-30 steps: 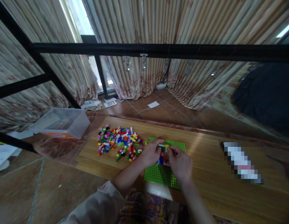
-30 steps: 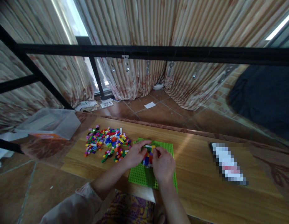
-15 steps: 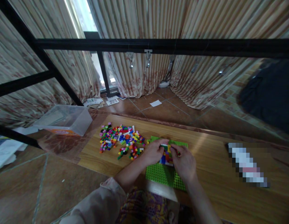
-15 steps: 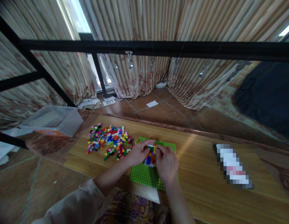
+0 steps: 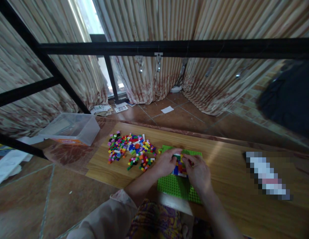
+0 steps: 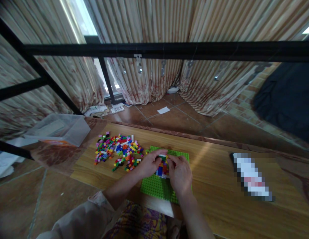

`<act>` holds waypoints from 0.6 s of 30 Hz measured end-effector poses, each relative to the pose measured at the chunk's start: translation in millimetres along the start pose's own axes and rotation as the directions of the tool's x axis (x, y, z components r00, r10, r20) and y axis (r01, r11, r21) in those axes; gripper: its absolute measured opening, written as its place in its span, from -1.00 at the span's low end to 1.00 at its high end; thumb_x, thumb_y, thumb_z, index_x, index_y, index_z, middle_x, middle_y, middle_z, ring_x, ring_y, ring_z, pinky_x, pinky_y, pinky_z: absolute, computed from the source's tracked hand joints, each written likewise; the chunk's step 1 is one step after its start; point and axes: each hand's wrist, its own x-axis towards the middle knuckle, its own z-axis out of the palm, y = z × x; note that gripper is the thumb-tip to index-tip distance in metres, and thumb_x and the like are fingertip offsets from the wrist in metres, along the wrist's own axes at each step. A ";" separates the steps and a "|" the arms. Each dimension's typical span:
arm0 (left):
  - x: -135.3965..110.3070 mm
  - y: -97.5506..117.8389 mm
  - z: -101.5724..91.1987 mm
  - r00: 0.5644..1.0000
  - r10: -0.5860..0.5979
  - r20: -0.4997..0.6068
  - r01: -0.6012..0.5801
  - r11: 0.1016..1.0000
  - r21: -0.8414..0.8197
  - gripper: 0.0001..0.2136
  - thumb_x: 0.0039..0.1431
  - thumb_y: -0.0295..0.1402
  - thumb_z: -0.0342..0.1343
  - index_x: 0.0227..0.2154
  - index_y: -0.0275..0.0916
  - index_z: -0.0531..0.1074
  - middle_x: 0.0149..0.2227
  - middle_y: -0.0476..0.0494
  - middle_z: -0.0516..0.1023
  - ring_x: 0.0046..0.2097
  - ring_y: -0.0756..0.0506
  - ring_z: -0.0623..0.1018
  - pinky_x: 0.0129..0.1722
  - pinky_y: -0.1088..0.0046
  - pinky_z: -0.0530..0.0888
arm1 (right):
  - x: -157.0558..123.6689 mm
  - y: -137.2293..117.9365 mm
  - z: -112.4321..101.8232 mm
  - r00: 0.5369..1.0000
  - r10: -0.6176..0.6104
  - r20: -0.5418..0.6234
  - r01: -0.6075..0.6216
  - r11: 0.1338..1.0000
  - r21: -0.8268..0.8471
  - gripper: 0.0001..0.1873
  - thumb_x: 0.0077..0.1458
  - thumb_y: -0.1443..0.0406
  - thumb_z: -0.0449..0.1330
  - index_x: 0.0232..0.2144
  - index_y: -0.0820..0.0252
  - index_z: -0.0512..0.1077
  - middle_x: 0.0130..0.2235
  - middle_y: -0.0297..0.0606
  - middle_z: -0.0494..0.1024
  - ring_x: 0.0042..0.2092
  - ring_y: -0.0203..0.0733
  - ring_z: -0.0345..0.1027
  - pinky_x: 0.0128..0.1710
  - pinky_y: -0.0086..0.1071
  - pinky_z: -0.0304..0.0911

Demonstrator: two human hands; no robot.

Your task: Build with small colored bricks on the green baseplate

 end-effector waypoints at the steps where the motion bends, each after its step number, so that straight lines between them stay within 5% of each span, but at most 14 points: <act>1: -0.2 1.7 -0.5 1.000 -0.005 0.002 0.005 1.000 0.006 -0.57 0.11 -0.56 -0.12 0.04 -0.23 0.37 0.06 -0.11 0.47 0.10 -0.06 0.42 0.17 0.32 0.32 | 0.3 -0.2 -0.1 1.000 -0.001 0.006 0.001 1.000 -0.019 -0.64 0.16 0.14 0.02 -0.20 0.15 0.55 -0.26 -0.16 0.50 -0.27 -0.17 0.36 -0.23 -0.30 0.25; 10: -1.9 11.8 -3.7 0.999 -0.037 0.016 0.037 0.999 -0.007 -0.54 0.05 -0.57 -0.05 0.06 -0.26 0.36 0.06 -0.15 0.47 0.09 -0.09 0.43 0.13 0.31 0.36 | 2.0 -2.7 -1.8 0.999 -0.010 0.031 0.013 0.994 -0.108 -0.67 0.16 0.18 0.03 -0.19 0.11 0.56 -0.30 -0.17 0.50 -0.24 -0.13 0.38 -0.19 -0.28 0.24; 18: 0.4 10.2 2.0 0.999 -0.038 -0.017 0.037 0.997 -0.074 -0.55 0.02 -0.52 0.07 0.04 -0.20 0.36 -0.06 -0.09 0.55 -0.02 -0.09 0.51 0.04 0.33 0.43 | 15.4 2.5 -7.6 0.985 0.104 0.136 -0.117 0.989 0.091 -0.70 0.03 0.11 0.13 -0.28 0.07 0.58 -0.32 -0.26 0.58 -0.34 -0.21 0.44 -0.32 -0.36 0.28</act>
